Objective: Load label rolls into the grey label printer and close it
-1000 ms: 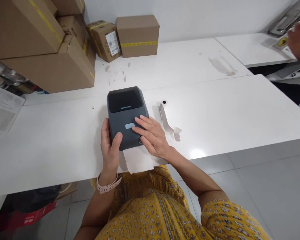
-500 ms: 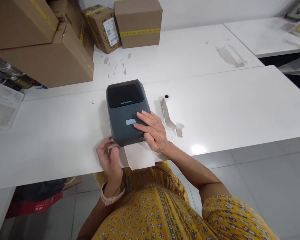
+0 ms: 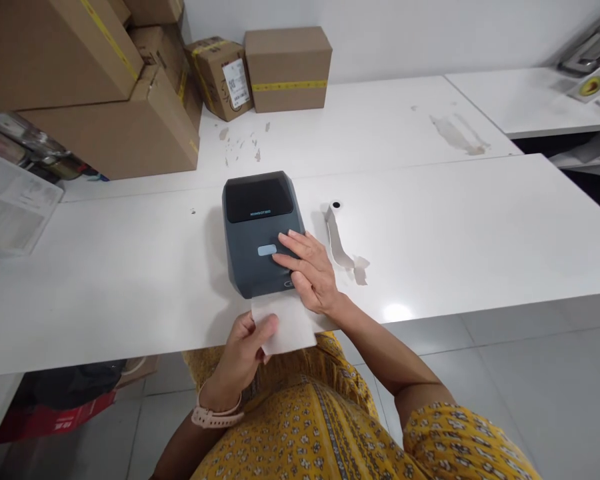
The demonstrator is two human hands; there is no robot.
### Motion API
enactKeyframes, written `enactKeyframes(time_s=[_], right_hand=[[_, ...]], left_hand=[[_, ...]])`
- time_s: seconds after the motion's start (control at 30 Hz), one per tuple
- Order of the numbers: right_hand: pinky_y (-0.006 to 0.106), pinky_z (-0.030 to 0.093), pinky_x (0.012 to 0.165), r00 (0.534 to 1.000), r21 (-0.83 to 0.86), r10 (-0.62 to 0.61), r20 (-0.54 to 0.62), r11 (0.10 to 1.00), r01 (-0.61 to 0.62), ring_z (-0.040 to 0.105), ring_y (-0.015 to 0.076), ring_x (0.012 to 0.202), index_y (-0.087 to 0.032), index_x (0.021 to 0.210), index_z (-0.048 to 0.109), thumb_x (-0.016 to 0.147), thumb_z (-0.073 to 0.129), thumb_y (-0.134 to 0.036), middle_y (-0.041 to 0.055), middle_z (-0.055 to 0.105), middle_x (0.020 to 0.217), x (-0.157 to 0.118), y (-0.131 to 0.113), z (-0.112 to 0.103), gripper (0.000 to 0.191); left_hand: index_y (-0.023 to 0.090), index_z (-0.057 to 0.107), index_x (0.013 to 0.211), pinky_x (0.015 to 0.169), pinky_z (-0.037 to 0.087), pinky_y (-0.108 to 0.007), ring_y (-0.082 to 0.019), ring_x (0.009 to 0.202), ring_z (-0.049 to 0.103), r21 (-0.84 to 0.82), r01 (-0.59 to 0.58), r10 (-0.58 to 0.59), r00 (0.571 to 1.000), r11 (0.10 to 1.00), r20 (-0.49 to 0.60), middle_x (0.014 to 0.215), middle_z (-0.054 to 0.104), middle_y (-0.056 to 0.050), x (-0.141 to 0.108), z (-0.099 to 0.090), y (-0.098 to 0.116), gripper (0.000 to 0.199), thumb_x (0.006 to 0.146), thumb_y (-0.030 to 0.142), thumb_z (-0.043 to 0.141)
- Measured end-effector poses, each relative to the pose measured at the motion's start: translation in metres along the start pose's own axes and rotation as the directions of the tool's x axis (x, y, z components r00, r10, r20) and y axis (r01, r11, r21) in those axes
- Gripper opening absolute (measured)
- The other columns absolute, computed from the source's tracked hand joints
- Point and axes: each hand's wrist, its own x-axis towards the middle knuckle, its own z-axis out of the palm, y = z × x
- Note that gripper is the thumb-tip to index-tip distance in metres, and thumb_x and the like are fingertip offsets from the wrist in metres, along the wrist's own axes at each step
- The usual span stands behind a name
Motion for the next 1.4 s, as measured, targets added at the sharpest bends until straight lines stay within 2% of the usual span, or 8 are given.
enactKeyframes(time_s=[0.2, 0.33, 0.4, 0.57, 0.77, 0.9, 1.13, 1.4], right_hand=[[0.050, 0.046, 0.106, 0.994, -0.053, -0.044, 0.102, 0.997, 0.050, 0.062, 0.0257, 0.132, -0.028, 0.143, 0.060, 0.108, 0.037, -0.031, 0.0037, 0.067, 0.147, 0.023, -0.010, -0.017, 0.043], [0.051, 0.042, 0.105, 0.977, -0.199, -0.058, 0.205, 0.975, 0.100, 0.066, 0.0265, 0.122, -0.029, 0.132, 0.065, 0.110, 0.038, -0.044, 0.0022, 0.066, 0.149, 0.040, -0.018, -0.029, 0.038], [0.055, 0.031, 0.118, 0.966, -0.280, -0.098, 0.240, 0.946, 0.166, 0.061, 0.0293, 0.133, -0.029, 0.128, 0.066, 0.109, 0.038, -0.054, 0.0029, 0.063, 0.152, 0.047, -0.022, -0.033, 0.042], [0.054, 0.003, 0.134, 0.931, -0.325, -0.104, 0.349, 0.918, 0.225, 0.045, 0.0310, 0.152, -0.035, 0.125, 0.065, 0.102, 0.048, -0.064, -0.0019, 0.058, 0.156, 0.055, -0.022, -0.033, 0.041], [0.060, 0.005, 0.134, 0.943, -0.195, -0.048, 0.329, 0.974, 0.117, 0.036, 0.0295, 0.158, -0.032, 0.128, 0.062, 0.104, 0.042, -0.064, 0.0014, 0.055, 0.160, 0.047, -0.014, -0.027, 0.045], [0.066, 0.016, 0.131, 0.971, -0.039, 0.077, 0.224, 0.997, -0.070, 0.025, 0.0308, 0.163, -0.034, 0.137, 0.058, 0.107, 0.042, -0.054, 0.0005, 0.026, 0.176, 0.025, -0.013, -0.019, 0.040], [0.070, 0.019, 0.130, 0.894, 0.216, 0.441, 0.083, 0.868, -0.448, 0.024, 0.0330, 0.163, -0.044, 0.161, 0.035, 0.107, 0.030, -0.063, -0.0012, 0.025, 0.176, -0.006, -0.034, -0.008, 0.058], [0.063, 0.029, 0.129, 0.949, 0.189, 0.309, 0.065, 0.930, -0.315, 0.032, 0.0345, 0.159, -0.040, 0.161, 0.036, 0.103, 0.027, -0.072, 0.0029, 0.035, 0.172, 0.043, -0.036, -0.039, 0.067]], left_hand=[[0.018, 0.054, 0.060, 0.050, 0.032, -0.025, -0.010, 0.051, 0.042, 0.446, -0.319, 0.379, 0.924, 0.836, -0.050, 0.054, 0.044, 0.003, -0.005, -0.036, 0.000, 0.053, 0.100, 0.052, 0.056], [0.020, 0.071, 0.094, 0.069, 0.050, -0.026, -0.014, 0.076, 0.062, 0.575, -0.541, 0.763, 0.592, 0.614, -0.257, 0.087, 0.068, -0.003, 0.001, -0.050, 0.021, 0.026, 0.103, 0.037, 0.053], [0.024, 0.068, 0.125, 0.093, 0.055, -0.034, -0.022, 0.112, 0.067, 0.645, -0.563, 0.828, 0.519, 0.517, -0.211, 0.126, 0.069, -0.009, 0.010, -0.051, 0.028, 0.029, 0.103, 0.037, 0.055], [0.032, 0.031, 0.164, 0.129, 0.030, -0.053, -0.032, 0.160, 0.028, 0.714, -0.556, 0.799, 0.602, 0.426, -0.008, 0.172, 0.032, -0.010, 0.027, -0.042, 0.028, 0.068, 0.102, 0.040, 0.058], [0.031, 0.012, 0.168, 0.131, 0.029, -0.053, -0.035, 0.164, 0.019, 0.569, -0.516, 0.665, 0.743, 0.640, -0.075, 0.178, 0.015, -0.012, 0.032, -0.029, 0.008, 0.092, 0.096, 0.045, 0.067], [0.032, 0.014, 0.168, 0.130, 0.033, -0.052, -0.035, 0.162, 0.025, 0.483, -0.482, 0.603, 0.788, 0.731, -0.126, 0.177, 0.018, -0.011, 0.033, -0.032, 0.001, 0.091, 0.096, 0.049, 0.067], [0.039, 0.022, 0.167, 0.136, 0.015, -0.051, -0.028, 0.166, 0.012, 0.560, -0.560, 0.714, 0.695, 0.610, -0.082, 0.179, 0.016, -0.002, 0.036, -0.041, -0.001, 0.069, 0.104, 0.049, 0.050], [0.030, 0.044, 0.160, 0.134, 0.020, -0.049, -0.029, 0.164, 0.020, 0.487, -0.717, 0.834, 0.550, 0.498, -0.042, 0.172, 0.036, -0.006, 0.043, -0.042, 0.045, 0.064, 0.104, 0.062, 0.041]])
